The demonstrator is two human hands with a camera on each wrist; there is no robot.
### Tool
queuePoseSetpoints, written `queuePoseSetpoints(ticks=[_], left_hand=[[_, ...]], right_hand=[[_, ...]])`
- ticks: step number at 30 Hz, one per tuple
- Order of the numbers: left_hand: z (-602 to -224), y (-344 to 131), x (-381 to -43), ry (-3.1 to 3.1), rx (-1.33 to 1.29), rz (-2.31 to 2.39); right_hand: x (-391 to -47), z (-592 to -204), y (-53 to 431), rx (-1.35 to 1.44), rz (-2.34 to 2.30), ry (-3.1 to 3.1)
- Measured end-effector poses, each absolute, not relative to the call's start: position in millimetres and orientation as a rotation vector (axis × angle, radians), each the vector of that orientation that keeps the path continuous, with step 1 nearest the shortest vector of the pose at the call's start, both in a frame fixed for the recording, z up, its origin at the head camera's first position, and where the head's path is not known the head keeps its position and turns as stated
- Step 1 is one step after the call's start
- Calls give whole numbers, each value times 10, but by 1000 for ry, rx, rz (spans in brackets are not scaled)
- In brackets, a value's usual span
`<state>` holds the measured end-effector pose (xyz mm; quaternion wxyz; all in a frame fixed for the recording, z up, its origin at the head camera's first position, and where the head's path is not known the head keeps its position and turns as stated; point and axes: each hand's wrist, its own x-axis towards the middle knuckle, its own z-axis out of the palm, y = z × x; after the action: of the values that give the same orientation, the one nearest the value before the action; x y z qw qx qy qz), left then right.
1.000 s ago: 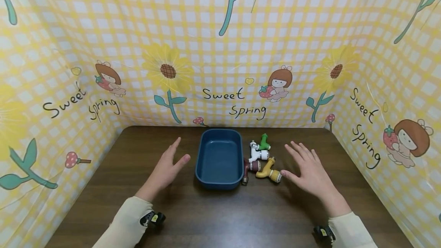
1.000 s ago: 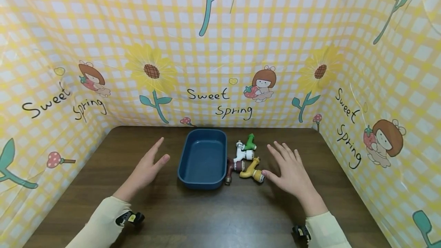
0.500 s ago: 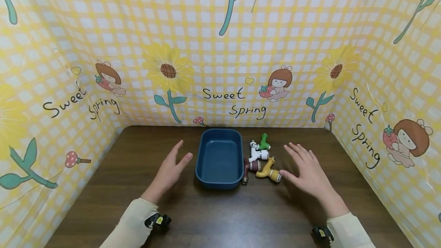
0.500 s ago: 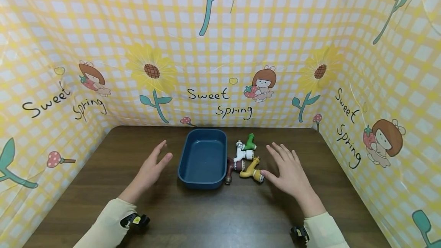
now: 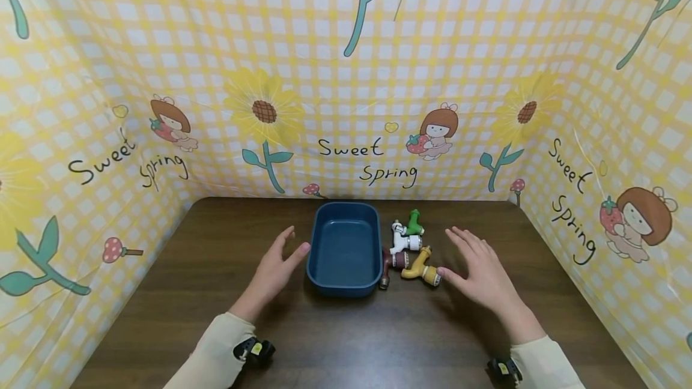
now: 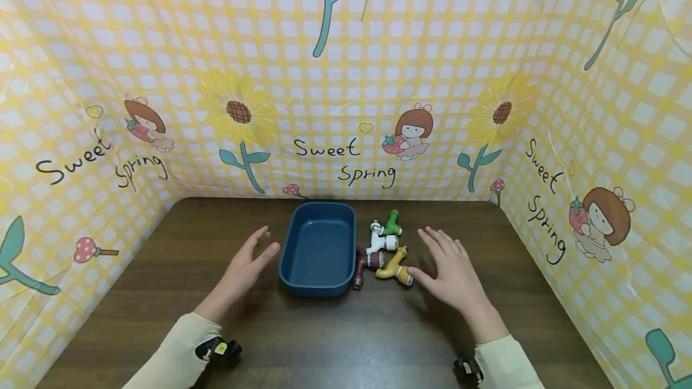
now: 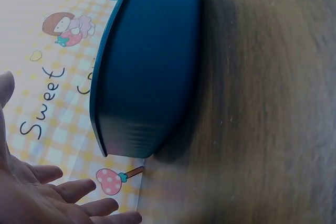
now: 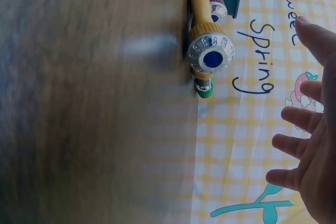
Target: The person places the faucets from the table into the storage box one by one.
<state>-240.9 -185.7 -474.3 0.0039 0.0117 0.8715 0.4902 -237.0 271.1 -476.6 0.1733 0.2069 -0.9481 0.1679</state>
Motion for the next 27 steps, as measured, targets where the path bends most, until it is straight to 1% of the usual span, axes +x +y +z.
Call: queuePoseSetpoints(ticks=[15,27], left_hand=[[-4835,-1734,-2441,2643,-52,1670],[-4868,-1669,-2450,2581,-56,1716]], right_hand=[[-2341,-4800,2639,574,556,-2681],[-2311,-4819,2580,517,652,-2717]])
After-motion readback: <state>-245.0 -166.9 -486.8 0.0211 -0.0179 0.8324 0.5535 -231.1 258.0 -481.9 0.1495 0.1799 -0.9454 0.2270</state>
